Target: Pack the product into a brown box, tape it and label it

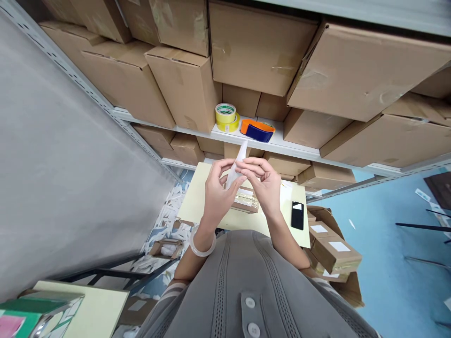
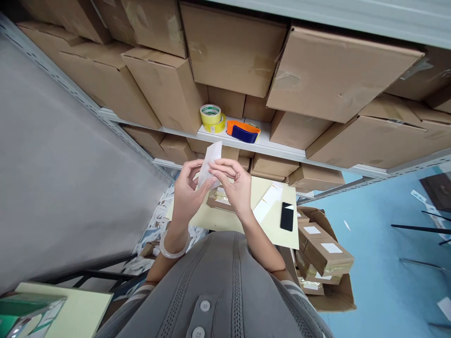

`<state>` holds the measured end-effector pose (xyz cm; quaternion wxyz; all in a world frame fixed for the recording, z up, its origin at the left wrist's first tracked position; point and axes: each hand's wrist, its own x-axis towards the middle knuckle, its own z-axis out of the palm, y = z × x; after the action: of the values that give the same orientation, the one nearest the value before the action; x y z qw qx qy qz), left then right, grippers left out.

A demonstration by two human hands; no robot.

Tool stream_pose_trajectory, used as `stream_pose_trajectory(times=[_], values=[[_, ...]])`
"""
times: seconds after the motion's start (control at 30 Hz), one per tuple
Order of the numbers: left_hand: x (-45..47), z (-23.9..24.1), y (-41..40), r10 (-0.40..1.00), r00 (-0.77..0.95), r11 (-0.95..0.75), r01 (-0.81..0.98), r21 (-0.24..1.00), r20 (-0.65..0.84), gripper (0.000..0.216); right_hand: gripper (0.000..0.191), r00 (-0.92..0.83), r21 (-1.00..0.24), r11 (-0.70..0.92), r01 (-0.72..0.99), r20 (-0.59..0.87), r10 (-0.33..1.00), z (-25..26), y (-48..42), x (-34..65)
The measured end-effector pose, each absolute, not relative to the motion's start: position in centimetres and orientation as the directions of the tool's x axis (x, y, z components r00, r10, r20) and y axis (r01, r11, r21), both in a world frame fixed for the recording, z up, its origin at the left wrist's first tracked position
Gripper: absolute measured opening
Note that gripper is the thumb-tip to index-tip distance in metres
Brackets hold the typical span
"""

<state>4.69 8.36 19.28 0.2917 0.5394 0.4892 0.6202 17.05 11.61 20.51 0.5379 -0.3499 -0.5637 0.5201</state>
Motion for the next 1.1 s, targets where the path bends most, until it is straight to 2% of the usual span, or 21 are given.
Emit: stream_pose_trajectory(times=[0.17, 0.3, 0.43, 0.7, 0.87, 1.1], values=[[4.9, 19.6, 8.0, 0.884, -0.173, -0.394, 0.226, 0.891, 0.435, 0.028, 0.035, -0.127, -0.953, 0.273, -0.133, 0.29, 0.949, 20.4, 11.8, 17.3], [5.2, 19.8, 7.7, 0.886, -0.109, -0.408, 0.281, 0.869, 0.451, 0.028, 0.038, -0.097, -0.957, 0.259, -0.132, 0.272, 0.957, 20.1, 11.9, 17.6], [5.4, 19.8, 7.5, 0.881, -0.115, -0.409, 0.302, 0.861, 0.459, 0.028, 0.036, -0.111, -0.959, 0.241, -0.149, 0.258, 0.96, 20.0, 11.8, 17.7], [5.5, 19.9, 7.3, 0.879, -0.216, -0.374, 0.24, 0.896, 0.425, 0.03, 0.029, -0.083, -0.959, 0.257, -0.119, 0.267, 0.96, 19.8, 11.9, 17.7], [5.3, 19.1, 7.9, 0.871, -0.343, -0.328, 0.127, 0.936, 0.352, 0.037, 0.02, -0.063, -0.962, 0.255, -0.102, 0.262, 0.963, 19.8, 11.3, 17.7], [3.0, 16.9, 9.3, 0.765, -0.592, -0.329, -0.025, 0.944, 0.251, 0.045, 0.024, 0.272, -0.938, 0.305, -0.164, 0.254, 0.928, 19.1, 11.8, 18.6]])
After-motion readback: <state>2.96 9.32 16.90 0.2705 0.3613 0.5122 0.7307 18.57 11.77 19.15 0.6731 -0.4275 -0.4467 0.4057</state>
